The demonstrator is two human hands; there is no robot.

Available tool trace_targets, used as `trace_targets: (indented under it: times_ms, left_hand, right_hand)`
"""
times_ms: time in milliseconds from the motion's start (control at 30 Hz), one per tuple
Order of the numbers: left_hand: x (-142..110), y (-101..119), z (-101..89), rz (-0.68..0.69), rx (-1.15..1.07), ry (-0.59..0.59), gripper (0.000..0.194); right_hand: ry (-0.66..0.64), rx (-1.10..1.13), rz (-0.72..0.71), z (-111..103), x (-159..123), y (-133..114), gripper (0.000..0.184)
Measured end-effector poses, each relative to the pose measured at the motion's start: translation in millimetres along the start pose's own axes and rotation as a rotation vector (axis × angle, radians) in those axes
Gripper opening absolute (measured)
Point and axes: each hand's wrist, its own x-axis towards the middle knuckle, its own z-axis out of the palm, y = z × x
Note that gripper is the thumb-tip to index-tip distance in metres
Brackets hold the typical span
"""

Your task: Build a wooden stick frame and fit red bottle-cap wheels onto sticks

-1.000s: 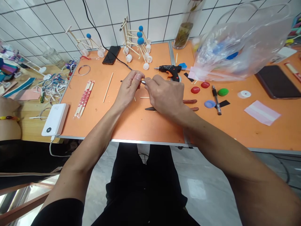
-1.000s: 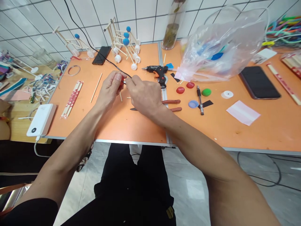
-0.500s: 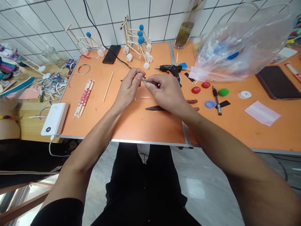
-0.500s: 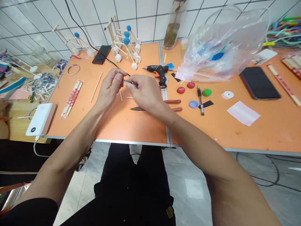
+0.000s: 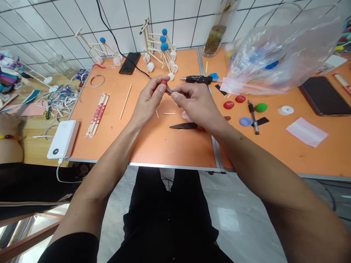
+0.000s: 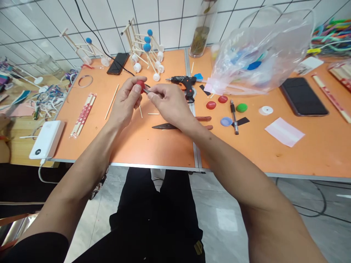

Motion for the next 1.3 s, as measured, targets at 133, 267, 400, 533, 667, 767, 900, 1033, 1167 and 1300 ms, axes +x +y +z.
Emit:
trace_targets:
  times_ms: [133, 267, 400, 533, 667, 767, 900, 1033, 1167, 1300]
  left_hand:
    - [3.4, -1.5, -2.6, -0.039, -0.043, -0.015, 0.051]
    - [4.5, -5.9, -6.5, -0.077, -0.040, -0.029, 0.053]
    - [5.3, -9.6, -9.2, -0.085, -0.047, -0.036, 0.059]
    - [5.3, -5.1, -8.8, -0.092, -0.031, -0.042, 0.058]
    - [3.1, -3.2, -4.6, -0.114, -0.017, -0.031, 0.056]
    - [1.4, -8.4, -1.2, -0.089, -0.047, -0.029, 0.054]
    - [1.1, -11.5, -0.9, -0.045, -0.044, -0.023, 0.050]
    - [2.0, -6.2, -4.2, 0.003, -0.020, -0.026, 0.046]
    - [0.8, -4.9, -4.2, 0.027, -0.014, -0.042, 0.053]
    - [-0.7, -8.4, -1.1, -0.006, -0.006, -0.027, 0.061]
  right_hand:
    - [0.110, -0.451, -0.134, 4.9, -6.0, -0.4, 0.030]
    - [0.107, -0.710, -0.156, 6.9, -10.7, -1.6, 0.035]
    - [0.040, -0.896, -0.135, 7.9, -15.0, -12.6, 0.040]
    - [0.012, -1.021, -0.139, 8.7, -15.8, -16.2, 0.050]
    - [0.082, -0.804, -0.173, 11.7, -16.0, -9.1, 0.036]
    - [0.102, -0.707, -0.135, 12.3, -16.3, -8.5, 0.026]
    - [0.037, -0.233, -0.010, 4.2, -10.2, -13.0, 0.020]
    - [-0.187, 0.450, 0.276, -8.3, 0.2, -14.9, 0.017]
    - [-0.232, 0.499, 0.331, -8.0, 1.5, -13.6, 0.017]
    - [0.017, -0.018, 0.050, 4.6, -7.2, -10.1, 0.021]
